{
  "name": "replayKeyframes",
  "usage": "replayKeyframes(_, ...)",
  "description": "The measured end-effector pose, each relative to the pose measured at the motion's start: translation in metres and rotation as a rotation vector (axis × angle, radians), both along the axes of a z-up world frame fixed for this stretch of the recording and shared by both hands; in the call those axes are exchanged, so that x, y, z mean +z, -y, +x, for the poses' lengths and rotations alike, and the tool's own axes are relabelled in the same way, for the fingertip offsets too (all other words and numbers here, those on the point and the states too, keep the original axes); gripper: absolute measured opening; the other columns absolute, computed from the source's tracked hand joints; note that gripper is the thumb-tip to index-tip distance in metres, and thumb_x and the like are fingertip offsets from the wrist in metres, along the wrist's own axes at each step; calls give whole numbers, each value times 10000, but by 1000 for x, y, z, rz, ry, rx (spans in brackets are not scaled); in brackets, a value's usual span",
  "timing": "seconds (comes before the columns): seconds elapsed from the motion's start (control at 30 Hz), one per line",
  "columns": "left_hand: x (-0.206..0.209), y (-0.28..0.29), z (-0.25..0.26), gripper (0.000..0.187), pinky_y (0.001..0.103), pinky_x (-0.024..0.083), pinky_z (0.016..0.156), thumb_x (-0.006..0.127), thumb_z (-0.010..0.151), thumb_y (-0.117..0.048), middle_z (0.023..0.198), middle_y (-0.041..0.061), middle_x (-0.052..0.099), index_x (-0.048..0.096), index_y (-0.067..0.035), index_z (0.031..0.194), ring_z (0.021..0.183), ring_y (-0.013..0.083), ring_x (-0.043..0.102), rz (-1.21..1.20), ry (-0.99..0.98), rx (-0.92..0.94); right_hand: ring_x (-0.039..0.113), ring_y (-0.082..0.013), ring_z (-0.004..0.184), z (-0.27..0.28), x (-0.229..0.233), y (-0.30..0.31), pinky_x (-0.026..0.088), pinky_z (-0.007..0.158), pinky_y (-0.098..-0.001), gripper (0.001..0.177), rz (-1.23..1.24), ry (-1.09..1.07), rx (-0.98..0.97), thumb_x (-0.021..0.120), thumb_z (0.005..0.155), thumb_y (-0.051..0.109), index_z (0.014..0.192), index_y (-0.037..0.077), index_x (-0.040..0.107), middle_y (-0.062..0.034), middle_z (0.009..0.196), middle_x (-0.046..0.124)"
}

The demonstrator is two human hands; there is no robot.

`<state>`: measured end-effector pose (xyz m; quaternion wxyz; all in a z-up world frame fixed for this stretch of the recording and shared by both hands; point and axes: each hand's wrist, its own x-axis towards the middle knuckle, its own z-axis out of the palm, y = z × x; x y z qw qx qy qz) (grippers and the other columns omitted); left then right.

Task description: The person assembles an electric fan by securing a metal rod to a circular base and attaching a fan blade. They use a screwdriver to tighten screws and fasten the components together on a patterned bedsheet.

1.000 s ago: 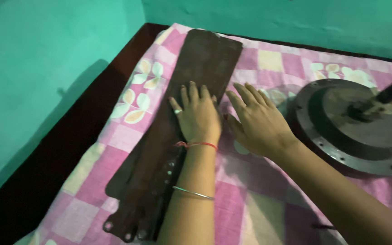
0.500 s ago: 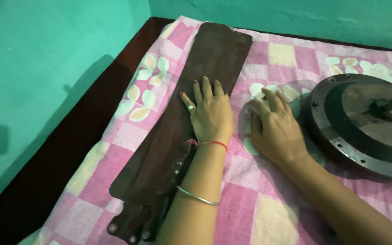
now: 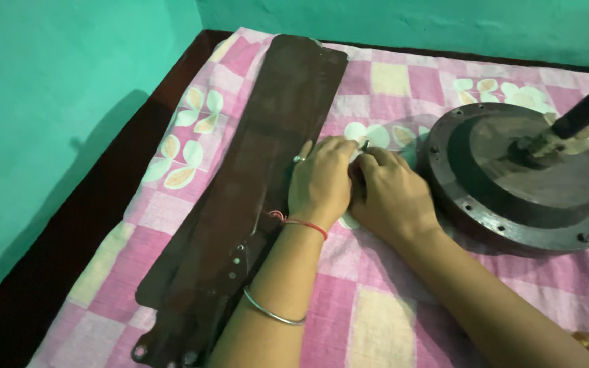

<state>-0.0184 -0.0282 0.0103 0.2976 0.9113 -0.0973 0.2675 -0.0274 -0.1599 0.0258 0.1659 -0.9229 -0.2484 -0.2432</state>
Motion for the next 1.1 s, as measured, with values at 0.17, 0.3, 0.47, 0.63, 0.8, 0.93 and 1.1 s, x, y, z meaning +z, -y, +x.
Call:
replayKeyframes(0.17,2,0,-5,230,426,521,968,623,869,-31,1071,99,757,765,-95,1038,1049,330,688,-95,50,-131,679,-340,1008,-1,2,7,579,785,-435,316,-162,-56,-20,698,771,204,1046,48,692,-146,1072,699)
replayKeyframes(0.3,4,4,-6,219,439,541,900,648,822,-44,1056,106,754,768,-85,1000,1063,331,687,-113,16,-150,681,-327,1017,-3,2,11,590,766,-406,330,-269,-66,-10,671,796,125,1114,41,658,-153,1133,673)
replayKeyframes(0.47,6,4,-6,308,452,538,929,679,812,-99,1120,131,740,705,-89,1119,1094,356,662,-160,-22,-156,683,-327,1039,-4,2,13,585,742,-413,413,-214,-105,32,613,813,16,1225,38,597,-160,1262,632)
replayKeyframes(0.63,6,4,-6,623,480,506,930,693,689,-72,1165,188,685,604,-56,1305,1108,405,615,-135,-25,-162,678,-343,1039,1,6,15,568,774,-445,459,-103,-201,67,600,837,3,1291,41,546,-149,1249,627)
replayKeyframes(0.8,2,6,-2,457,445,509,994,719,775,-90,1191,137,701,667,-76,1229,1115,374,629,-118,-71,-133,687,-361,1038,0,2,15,574,739,-422,458,-83,-2,78,623,818,17,1265,-11,530,-194,1173,642)
replayKeyframes(0.93,-1,6,-4,324,416,520,981,671,854,-70,1196,110,698,741,-128,1166,1150,331,633,-79,-91,-110,700,-312,977,-7,0,14,597,746,-382,412,-381,-72,-120,649,835,94,1231,13,564,-157,1061,680)
replayKeyframes(1.1,-2,4,-5,305,419,512,961,594,919,-29,1316,50,688,757,-153,1145,1100,330,615,-54,5,-257,701,-298,1000,-6,6,24,597,772,-393,251,-340,-97,-95,654,843,58,1092,32,645,-140,1060,688)
